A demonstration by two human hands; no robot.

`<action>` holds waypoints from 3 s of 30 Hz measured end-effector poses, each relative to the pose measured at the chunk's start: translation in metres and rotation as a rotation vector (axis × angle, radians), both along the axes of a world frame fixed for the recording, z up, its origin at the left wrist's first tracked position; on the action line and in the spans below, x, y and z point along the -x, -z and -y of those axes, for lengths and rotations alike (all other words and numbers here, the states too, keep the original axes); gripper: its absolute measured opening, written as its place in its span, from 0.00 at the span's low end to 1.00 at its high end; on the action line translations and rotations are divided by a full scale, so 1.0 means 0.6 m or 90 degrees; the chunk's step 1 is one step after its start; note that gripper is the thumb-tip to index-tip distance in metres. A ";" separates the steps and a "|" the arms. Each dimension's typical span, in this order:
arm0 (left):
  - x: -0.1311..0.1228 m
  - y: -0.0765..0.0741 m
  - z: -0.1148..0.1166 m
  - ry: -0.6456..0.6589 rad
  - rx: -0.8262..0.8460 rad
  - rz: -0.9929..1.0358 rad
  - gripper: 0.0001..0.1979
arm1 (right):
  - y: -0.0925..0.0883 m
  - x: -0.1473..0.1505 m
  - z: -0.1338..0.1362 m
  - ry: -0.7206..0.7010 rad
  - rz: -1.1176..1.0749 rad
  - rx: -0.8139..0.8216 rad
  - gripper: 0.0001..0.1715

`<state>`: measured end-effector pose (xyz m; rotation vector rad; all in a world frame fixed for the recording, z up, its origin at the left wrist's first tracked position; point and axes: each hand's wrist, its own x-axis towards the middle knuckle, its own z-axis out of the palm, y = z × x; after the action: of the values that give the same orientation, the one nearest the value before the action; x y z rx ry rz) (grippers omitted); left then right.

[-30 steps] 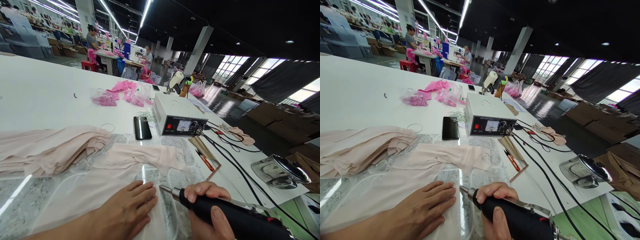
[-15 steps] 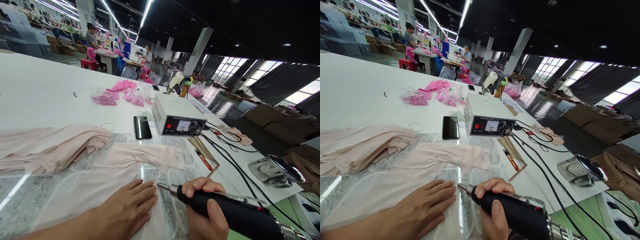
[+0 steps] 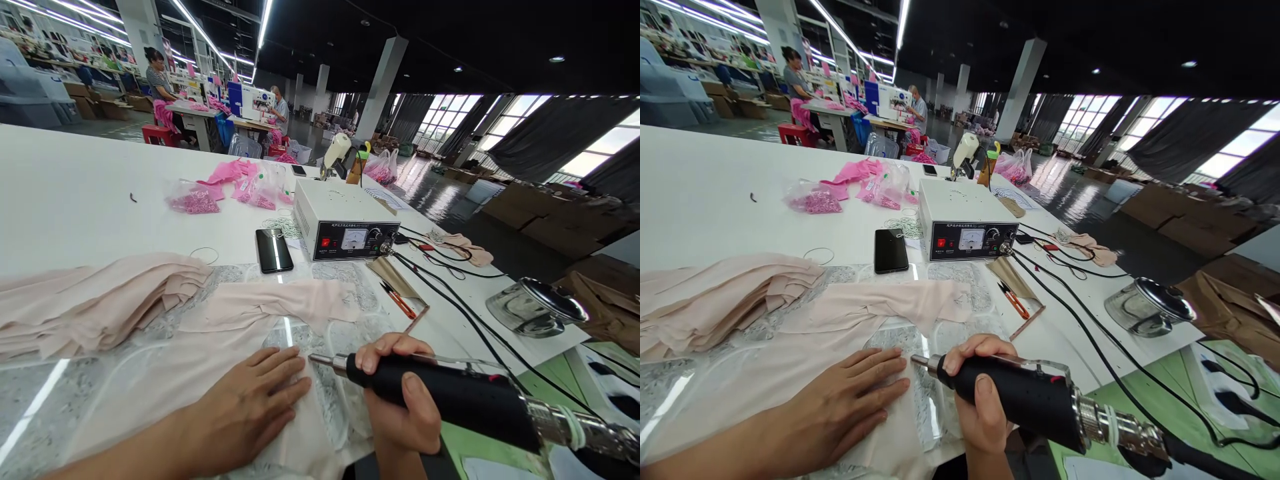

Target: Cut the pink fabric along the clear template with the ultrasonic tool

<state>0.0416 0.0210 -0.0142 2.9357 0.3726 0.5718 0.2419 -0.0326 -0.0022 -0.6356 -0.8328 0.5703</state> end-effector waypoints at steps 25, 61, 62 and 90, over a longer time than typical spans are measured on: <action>-0.001 -0.005 -0.002 0.003 0.008 -0.036 0.17 | -0.012 -0.007 0.026 -0.019 0.011 0.023 0.09; -0.001 0.004 -0.010 0.040 -0.067 -0.014 0.16 | -0.021 -0.013 0.044 -0.090 0.015 0.024 0.08; -0.001 0.005 -0.010 0.040 -0.068 -0.013 0.17 | -0.021 -0.013 0.042 -0.093 0.022 0.022 0.07; 0.005 -0.008 -0.035 0.139 -0.078 -0.075 0.17 | -0.027 -0.028 0.109 -0.111 -0.001 0.079 0.11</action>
<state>0.0385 0.0421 -0.0097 3.0810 0.0274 0.4072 0.2585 -0.0982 0.0143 -0.6797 -0.8608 0.7854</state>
